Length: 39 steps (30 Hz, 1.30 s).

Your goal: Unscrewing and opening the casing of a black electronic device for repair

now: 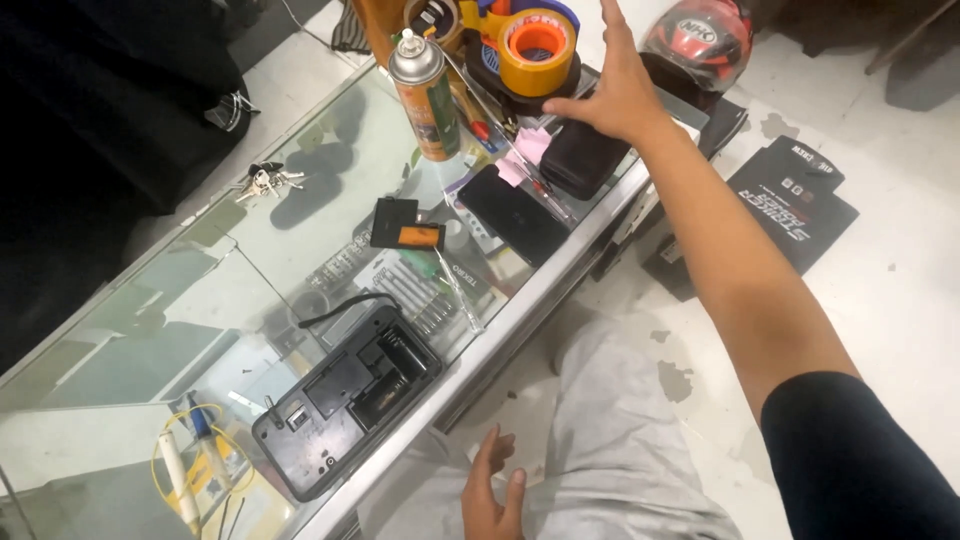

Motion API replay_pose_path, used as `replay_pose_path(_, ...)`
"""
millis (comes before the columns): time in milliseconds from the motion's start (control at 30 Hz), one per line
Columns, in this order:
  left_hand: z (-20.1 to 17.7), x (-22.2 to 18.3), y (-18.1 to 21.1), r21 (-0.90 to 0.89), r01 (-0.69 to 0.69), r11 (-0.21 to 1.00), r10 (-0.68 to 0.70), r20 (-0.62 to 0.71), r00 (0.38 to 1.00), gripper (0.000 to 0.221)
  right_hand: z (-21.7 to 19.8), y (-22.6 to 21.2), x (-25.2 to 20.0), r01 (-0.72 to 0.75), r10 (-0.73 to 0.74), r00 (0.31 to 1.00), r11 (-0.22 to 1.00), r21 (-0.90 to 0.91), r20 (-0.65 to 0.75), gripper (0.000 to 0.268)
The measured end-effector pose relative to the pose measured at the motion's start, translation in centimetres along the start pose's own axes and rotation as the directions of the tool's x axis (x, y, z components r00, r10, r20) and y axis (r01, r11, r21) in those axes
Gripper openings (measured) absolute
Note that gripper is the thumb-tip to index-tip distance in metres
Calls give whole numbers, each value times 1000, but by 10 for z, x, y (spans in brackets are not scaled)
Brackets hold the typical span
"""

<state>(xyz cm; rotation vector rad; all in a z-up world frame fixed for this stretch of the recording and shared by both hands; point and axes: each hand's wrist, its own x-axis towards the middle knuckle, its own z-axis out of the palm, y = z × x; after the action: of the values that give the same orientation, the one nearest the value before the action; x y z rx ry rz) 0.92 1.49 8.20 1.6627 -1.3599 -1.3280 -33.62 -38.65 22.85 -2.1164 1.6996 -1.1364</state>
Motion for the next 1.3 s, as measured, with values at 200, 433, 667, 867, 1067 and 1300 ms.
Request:
replay_pose_path(200, 13, 1, -67, -58, 105, 993, -111, -116, 987, 77, 12, -18, 1, -39, 42, 998, 997, -59, 56, 81)
replay_pose_path(433, 15, 16, -69, 0, -63, 998, 63, -55, 996, 67, 32, -10, 26, -23, 25, 999, 996, -81, 22, 76)
replay_pose_path(667, 11, 18, -77, -89, -53, 995, 47, -75, 996, 65, 7, -10, 3, 17, -35, 992, 989, -145, -119, 81)
replay_pose_path(867, 8, 22, 7, -320, -162, 933, 159, -37, 987, 64, -47, -77, -66, 144, -166, 972, 980, -139, -164, 72)
replay_pose_path(1067, -8, 20, 119, -746, -142, 650, 303, 83, 949, 104, -67, -170, -233, -56, 56, 998, 998, -28, -2, 77)
replay_pose_path(1300, 21, -18, 61, -949, -78, 304, 132, -39, 990, 86, -17, -211, -394, 125, -143, 975, 986, 110, 172, 44)
